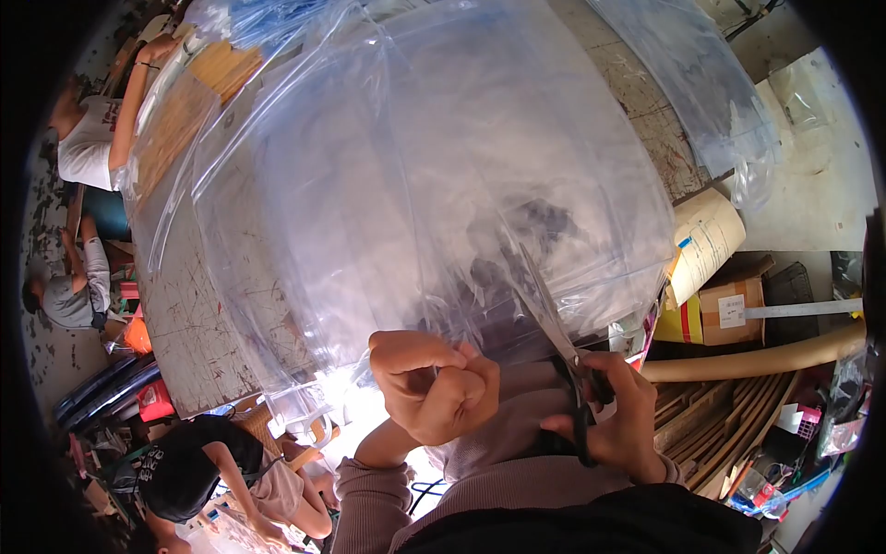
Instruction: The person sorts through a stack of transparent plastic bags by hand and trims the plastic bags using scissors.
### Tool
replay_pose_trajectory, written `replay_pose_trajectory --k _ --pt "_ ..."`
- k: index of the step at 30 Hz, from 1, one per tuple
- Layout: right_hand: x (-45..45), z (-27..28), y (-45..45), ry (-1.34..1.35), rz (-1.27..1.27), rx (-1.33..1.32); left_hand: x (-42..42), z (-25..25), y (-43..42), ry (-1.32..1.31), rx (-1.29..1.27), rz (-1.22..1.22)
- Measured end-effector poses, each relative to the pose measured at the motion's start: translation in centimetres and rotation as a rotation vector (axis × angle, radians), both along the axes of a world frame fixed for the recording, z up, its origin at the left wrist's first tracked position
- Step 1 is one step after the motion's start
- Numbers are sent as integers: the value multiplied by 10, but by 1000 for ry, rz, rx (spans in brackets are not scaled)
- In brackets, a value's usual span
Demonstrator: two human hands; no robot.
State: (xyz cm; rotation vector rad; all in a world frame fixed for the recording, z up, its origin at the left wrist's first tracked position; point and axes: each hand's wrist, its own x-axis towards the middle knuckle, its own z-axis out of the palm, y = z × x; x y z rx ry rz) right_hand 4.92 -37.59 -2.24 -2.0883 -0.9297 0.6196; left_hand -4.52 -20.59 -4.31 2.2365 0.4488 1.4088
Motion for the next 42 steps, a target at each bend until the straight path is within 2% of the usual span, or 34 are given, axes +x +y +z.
replay_pose_trajectory --k 5,7,9,10,12,13,15,19,22,25,27,28,30,31,33,34,36,42 --pt "1 -4 0 27 -4 15 -2 -3 0 21 1 -12" --pt "4 -9 -2 52 -5 17 -3 -4 2 88 -45 -113" --pt "6 -18 -7 270 36 82 3 2 1 140 42 -105" --pt "6 -19 -7 271 35 82 6 4 -1 192 128 -95" --pt "6 -20 -8 741 -52 279 9 5 -5 241 167 -52" --pt "6 -20 -8 743 -52 277 10 5 -7 289 206 -9" --pt "7 -20 -10 961 -63 300 9 0 -3 264 227 -28" --pt "11 -20 -14 1070 -9 249 12 -4 4 151 261 -104" --pt "6 -15 -10 1067 -119 317 13 0 9 166 266 -160" --pt "7 -14 -8 978 -137 320 15 -1 10 152 258 -195" --pt "10 -16 -10 480 45 107 15 -1 11 136 254 -199" --pt "10 -13 -8 481 47 105 15 -2 10 132 252 -198" --pt "6 -2 -1 196 0 0 19 -5 10 74 262 -171" --pt "5 0 0 196 -1 0 20 -6 10 21 273 -145" --pt "3 3 1 -34 -28 -30 16 -2 12 58 253 -187" --pt "3 3 1 -33 -29 -30 16 -2 12 77 242 -207" --pt "3 4 1 -237 -14 -28 16 -1 12 80 217 -230" --pt "3 9 2 -212 -9 -73 16 -1 13 81 222 -258"
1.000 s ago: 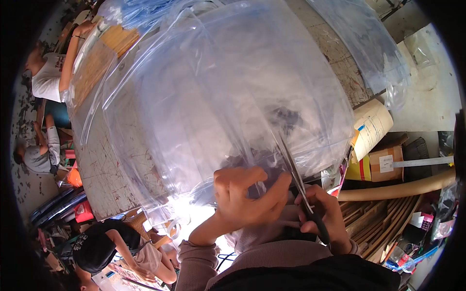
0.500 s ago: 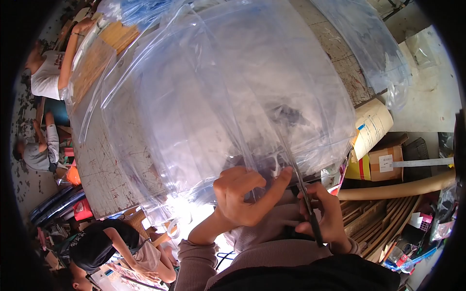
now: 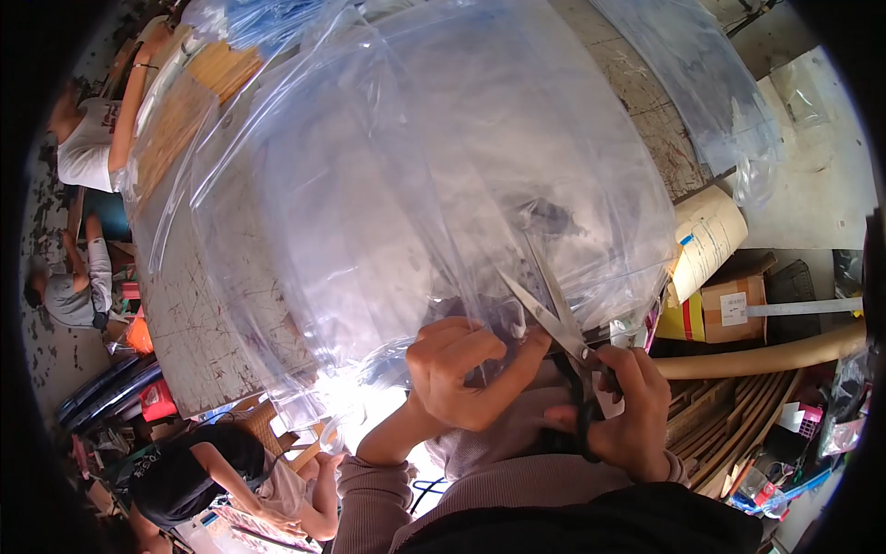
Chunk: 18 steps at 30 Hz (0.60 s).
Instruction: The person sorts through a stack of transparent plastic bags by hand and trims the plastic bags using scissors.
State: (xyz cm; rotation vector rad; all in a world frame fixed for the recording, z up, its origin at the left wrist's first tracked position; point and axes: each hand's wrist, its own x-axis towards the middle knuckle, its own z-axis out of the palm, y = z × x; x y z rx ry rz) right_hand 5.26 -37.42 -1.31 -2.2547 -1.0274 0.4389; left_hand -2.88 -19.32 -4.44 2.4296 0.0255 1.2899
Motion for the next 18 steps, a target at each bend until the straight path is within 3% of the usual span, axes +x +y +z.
replay_pose_trajectory --k 4,6,9,18 --pt "5 2 2 69 10 -4 1 0 -1 -3 20 15" --pt "9 6 1 285 22 -14 3 -2 -1 -39 26 36" --pt "9 5 -2 349 62 31 3 -2 -3 -74 9 54" --pt "8 4 2 298 73 25 1 -3 -1 -46 19 41"
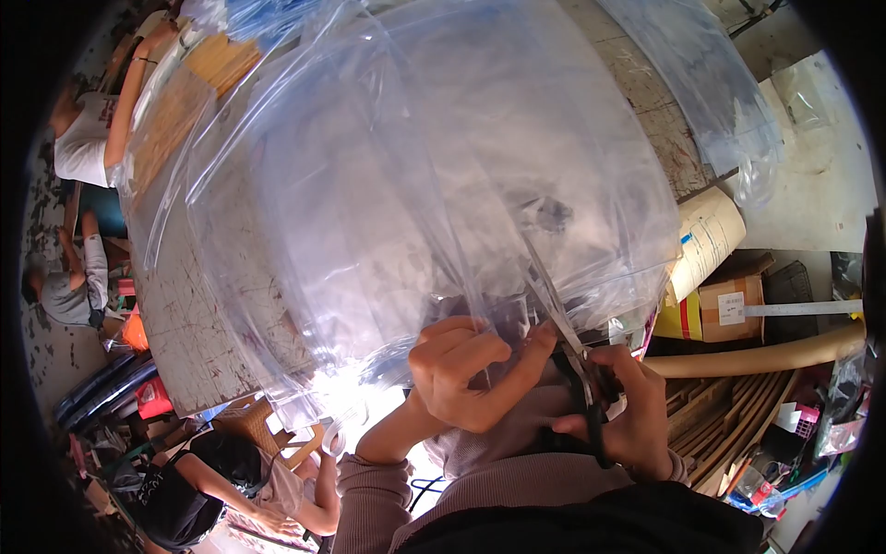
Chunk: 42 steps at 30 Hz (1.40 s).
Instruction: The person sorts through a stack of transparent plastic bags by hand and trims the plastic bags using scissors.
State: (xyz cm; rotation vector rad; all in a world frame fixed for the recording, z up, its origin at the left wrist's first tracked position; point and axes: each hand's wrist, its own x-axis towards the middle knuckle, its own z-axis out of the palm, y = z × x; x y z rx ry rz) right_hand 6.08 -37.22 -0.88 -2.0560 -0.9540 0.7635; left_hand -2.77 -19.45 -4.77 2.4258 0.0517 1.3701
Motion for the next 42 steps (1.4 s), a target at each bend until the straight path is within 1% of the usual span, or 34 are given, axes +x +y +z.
replay_pose_trajectory --k 1,3,4,6,7,9,13,17,19,21,22,24,30,34,36,38,40,42 --pt "0 -2 -2 -1 1 -1 0 0 0 -4 7 4" --pt "1 -11 -7 247 -27 17 -1 1 1 5 12 0" --pt "1 -16 -9 248 -26 16 -1 1 1 13 11 -4" --pt "1 -24 -12 680 -113 164 -1 0 1 19 16 6" --pt "0 -24 -11 682 -113 164 -1 0 1 19 20 13" --pt "-3 -23 -6 946 -214 274 -1 1 0 25 20 18" --pt "-3 -26 -9 940 -191 238 0 0 0 7 19 18" --pt "-5 -28 -6 876 -188 275 1 -1 0 -26 7 37" --pt "-7 -30 -5 850 -198 293 0 1 1 11 3 13" --pt "-9 -35 -6 730 -187 321 0 0 1 20 4 5" --pt "-10 -36 -7 731 -188 321 0 -1 1 19 5 4" --pt "-11 -37 -9 719 -165 241 0 -2 1 19 14 4" --pt "-7 -32 -10 752 -121 180 2 -2 2 -9 38 13" --pt "-10 -33 -10 733 -117 209 2 -1 2 -18 45 21" --pt "-12 -31 -7 781 -160 250 0 1 2 4 30 14" --pt "-12 -32 -8 780 -165 239 0 0 2 26 17 3" --pt "-11 -36 -9 777 -173 231 1 -2 2 -17 27 12" --pt "-8 -40 -11 742 -136 210 -1 -2 1 -6 23 5"
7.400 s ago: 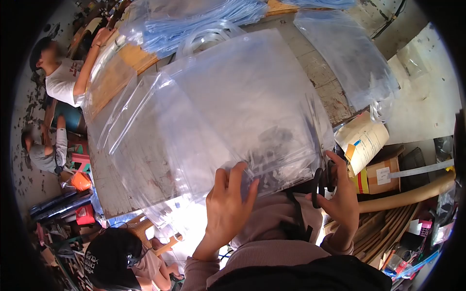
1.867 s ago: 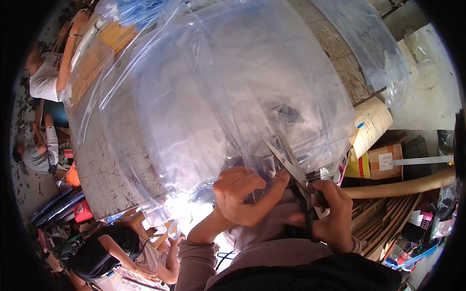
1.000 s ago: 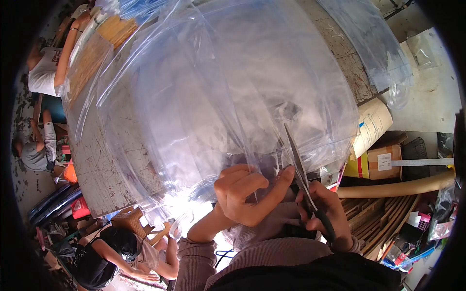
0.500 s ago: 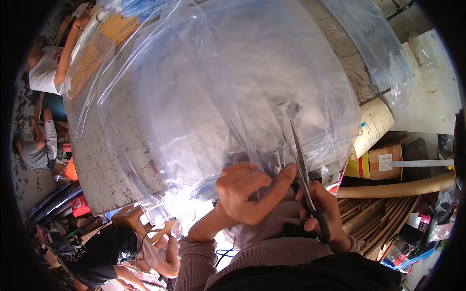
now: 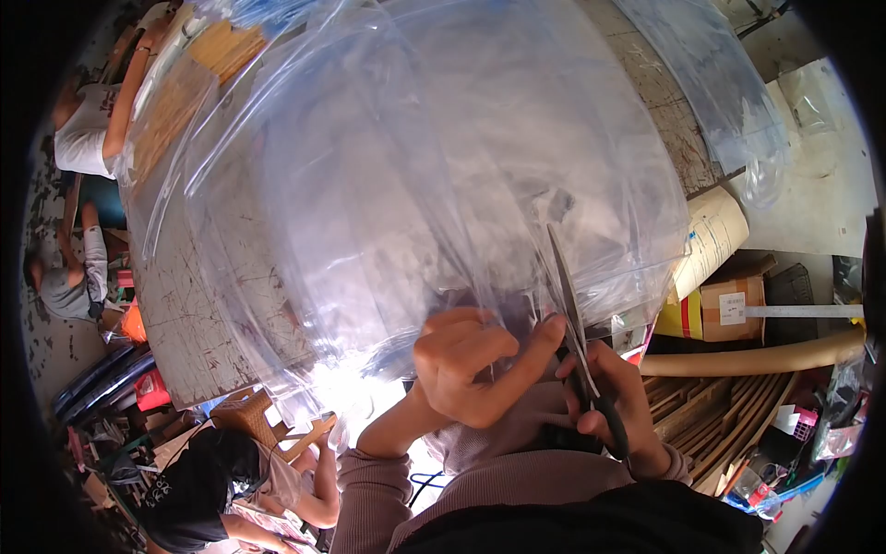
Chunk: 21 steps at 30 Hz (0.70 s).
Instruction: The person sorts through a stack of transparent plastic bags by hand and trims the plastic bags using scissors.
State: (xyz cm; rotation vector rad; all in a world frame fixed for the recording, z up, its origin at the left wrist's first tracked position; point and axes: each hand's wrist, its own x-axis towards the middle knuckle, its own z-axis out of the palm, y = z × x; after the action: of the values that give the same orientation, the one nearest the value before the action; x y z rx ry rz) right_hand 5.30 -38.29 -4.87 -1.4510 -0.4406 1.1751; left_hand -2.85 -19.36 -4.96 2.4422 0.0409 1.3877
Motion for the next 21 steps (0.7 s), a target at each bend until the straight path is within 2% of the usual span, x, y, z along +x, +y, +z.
replay_pose_trajectory --k 7,9,21 --pt "0 3 11 73 -93 97 -3 1 -5 33 -4 67" --pt "3 -1 6 22 20 38 -2 2 -5 34 2 73" --pt "5 8 13 58 5 8 -5 -1 -8 19 -26 76"
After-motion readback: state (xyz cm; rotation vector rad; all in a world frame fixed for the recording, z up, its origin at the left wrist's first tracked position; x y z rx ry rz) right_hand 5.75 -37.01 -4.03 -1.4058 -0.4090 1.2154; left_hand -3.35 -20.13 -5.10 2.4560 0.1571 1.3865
